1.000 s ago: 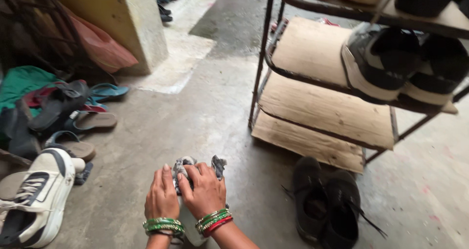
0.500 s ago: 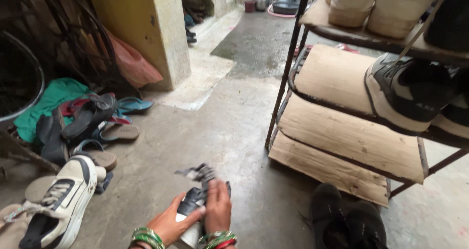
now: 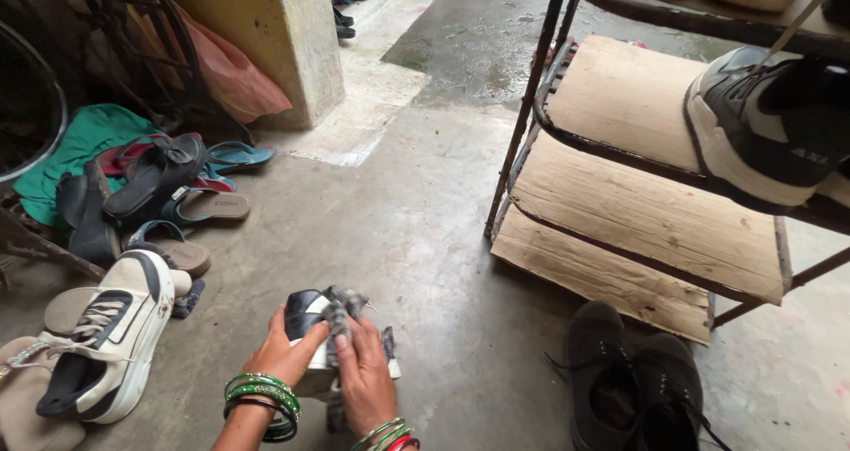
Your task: The person wipes a white and black sneaker with a grey cloth, cleaning the upper, sides, and sole. The person then places the cleaned shoe onto a wooden shoe rack.
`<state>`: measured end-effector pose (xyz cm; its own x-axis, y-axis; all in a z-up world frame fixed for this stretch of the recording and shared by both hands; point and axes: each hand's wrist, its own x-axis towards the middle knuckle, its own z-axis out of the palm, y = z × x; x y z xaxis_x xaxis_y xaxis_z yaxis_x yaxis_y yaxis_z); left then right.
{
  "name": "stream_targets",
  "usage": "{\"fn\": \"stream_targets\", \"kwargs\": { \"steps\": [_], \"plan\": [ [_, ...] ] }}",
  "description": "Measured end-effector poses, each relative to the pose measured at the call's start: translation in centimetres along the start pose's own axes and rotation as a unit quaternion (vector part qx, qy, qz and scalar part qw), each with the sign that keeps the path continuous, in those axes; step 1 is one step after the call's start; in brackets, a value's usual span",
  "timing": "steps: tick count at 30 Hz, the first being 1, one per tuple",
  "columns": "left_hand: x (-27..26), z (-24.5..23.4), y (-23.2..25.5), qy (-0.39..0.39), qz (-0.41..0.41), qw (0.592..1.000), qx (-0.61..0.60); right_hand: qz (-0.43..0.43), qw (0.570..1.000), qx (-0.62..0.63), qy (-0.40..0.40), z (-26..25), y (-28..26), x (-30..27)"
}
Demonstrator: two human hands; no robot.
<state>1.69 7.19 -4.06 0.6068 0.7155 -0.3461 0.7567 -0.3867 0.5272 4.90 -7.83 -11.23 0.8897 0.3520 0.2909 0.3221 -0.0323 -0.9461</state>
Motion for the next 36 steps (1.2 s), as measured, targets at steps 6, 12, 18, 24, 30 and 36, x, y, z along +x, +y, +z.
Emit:
{"fn": "stream_targets", "kwargs": {
  "steps": [6,12,18,24,30,36],
  "plan": [
    [1.4,0.1,-1.0,0.025,0.021,0.998,-0.049,0.167,0.98,-0.109,0.006,-1.0,5.8,0.1],
    [3.9,0.4,-1.2,0.01,0.023,1.0,-0.015,0.087,0.995,0.045,0.007,1.1,-3.4,0.6],
    [5.3,0.4,-1.8,0.034,0.001,0.999,-0.013,0.087,0.996,0.017,-0.027,-0.1,0.9,0.5],
    [5.6,-0.1,-1.7,0.046,0.014,0.998,-0.034,0.092,0.985,-0.144,-0.003,-0.5,7.1,1.8],
    [5.0,-0.1,-1.0,0.045,0.031,0.998,-0.038,0.04,0.997,0.055,-0.026,0.9,-4.0,1.8],
    [4.9,-0.7,-0.9,0.033,0.013,0.999,-0.032,0.028,0.994,-0.106,0.018,-1.4,6.6,1.3]
  ]
}}
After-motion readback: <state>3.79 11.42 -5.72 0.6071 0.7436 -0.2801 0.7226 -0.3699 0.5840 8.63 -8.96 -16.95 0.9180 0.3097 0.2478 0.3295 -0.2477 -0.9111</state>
